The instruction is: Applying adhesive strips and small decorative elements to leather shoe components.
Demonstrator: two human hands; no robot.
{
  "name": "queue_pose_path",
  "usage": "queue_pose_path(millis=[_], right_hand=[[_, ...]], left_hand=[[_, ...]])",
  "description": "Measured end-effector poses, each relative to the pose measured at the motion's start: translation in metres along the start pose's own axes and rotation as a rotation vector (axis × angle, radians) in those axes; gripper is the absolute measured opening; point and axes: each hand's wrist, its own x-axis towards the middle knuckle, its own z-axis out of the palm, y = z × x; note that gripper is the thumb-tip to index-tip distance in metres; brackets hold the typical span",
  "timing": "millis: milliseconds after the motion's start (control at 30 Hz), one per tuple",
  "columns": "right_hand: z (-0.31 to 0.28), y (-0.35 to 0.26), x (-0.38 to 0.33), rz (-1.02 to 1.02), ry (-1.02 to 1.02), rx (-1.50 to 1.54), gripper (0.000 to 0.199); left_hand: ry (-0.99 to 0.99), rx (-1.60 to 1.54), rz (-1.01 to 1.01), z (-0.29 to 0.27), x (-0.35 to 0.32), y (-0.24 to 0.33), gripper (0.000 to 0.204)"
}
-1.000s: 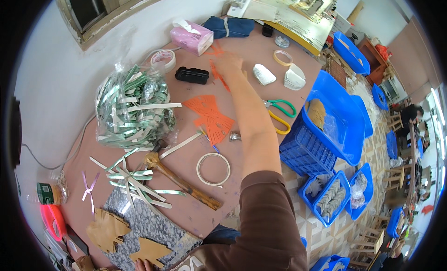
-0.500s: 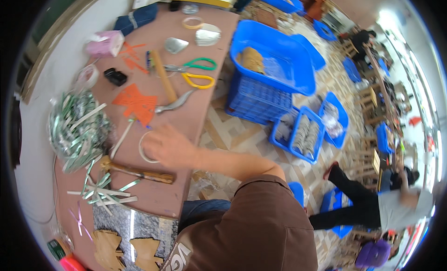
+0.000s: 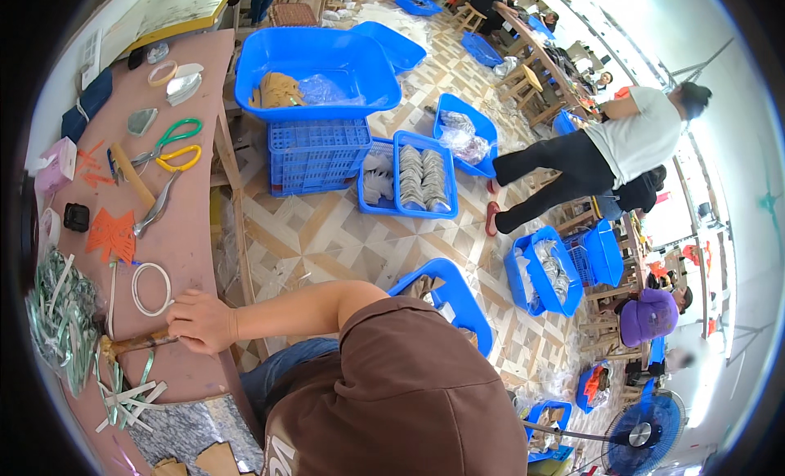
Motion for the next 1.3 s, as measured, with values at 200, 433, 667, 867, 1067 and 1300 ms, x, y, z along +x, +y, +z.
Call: queue_pose_path(millis=[200,433,667,867,1067,1300], right_hand=[[-0.006,0.0,-0.004,0.016,-0.011,-0.018,0.023],[-0.005,0.0,0.003,-0.02,0.006,-0.009,0.025],[0.001,0.007,-0.005,-0.068,-0.01,-0.139,0.027],[-0.016,0.019,-0.004,0.017,-0.179,-0.144,0.022],[-0.012,0.032,-0.004,0.048,-0.234,-0.087,0.017],[0.001,0.111,0.018,-0.063,-0.051,0.043,0.024]], left_hand=[[0.021,-0.03,0.022,0.019,0.02,0.009,0.048],[0.038,-0.048,-0.02,0.034,0.018,0.02,0.046],[0.174,-0.26,-0.549,0.124,-0.115,0.12,0.045],[0.32,-0.664,-1.229,0.231,-0.151,0.417,0.043],[0.477,-1.096,-1.691,0.233,-0.005,0.633,0.041],[0.673,-1.582,-2.22,0.13,0.213,0.751,0.04]])
